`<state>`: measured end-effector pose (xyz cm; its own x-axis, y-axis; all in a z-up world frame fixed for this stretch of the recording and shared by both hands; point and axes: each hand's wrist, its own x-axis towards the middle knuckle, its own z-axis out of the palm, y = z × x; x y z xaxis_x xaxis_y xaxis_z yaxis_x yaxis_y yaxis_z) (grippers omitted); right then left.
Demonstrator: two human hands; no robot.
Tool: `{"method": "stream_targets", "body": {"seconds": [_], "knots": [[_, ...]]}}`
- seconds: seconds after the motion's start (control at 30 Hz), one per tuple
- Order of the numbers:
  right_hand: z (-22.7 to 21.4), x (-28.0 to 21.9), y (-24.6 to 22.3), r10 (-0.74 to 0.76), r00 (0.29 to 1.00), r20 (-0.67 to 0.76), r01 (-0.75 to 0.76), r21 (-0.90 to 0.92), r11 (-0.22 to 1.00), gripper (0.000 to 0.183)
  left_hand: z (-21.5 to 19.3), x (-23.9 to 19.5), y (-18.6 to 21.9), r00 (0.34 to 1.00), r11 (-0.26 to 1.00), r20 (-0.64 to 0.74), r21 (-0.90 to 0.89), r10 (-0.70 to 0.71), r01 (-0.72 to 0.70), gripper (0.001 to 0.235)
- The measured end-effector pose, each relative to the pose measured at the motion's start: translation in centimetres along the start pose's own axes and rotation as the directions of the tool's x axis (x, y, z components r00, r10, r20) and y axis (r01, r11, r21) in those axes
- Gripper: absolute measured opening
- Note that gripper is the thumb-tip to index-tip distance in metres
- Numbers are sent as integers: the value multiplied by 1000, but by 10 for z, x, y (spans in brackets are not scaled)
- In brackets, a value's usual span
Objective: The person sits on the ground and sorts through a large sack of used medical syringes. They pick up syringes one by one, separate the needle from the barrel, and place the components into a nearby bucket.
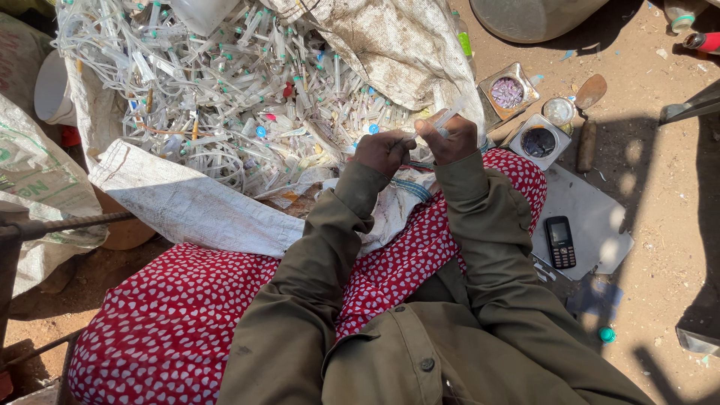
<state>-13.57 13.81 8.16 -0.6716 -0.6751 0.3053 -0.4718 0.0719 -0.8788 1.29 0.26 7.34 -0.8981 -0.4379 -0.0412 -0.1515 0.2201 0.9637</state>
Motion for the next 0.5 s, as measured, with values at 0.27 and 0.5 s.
{"method": "stream_targets", "body": {"seconds": [0.27,0.5], "knots": [[-218,-6,82,13,875,-485,-131,-210,969,39,-48,-6,-6,997,998,-53,9,-57,57,18],[-225,-35,132,480,816,-321,-569,-307,763,35,-27,-3,-40,987,953,29,-260,-155,157,20]]}}
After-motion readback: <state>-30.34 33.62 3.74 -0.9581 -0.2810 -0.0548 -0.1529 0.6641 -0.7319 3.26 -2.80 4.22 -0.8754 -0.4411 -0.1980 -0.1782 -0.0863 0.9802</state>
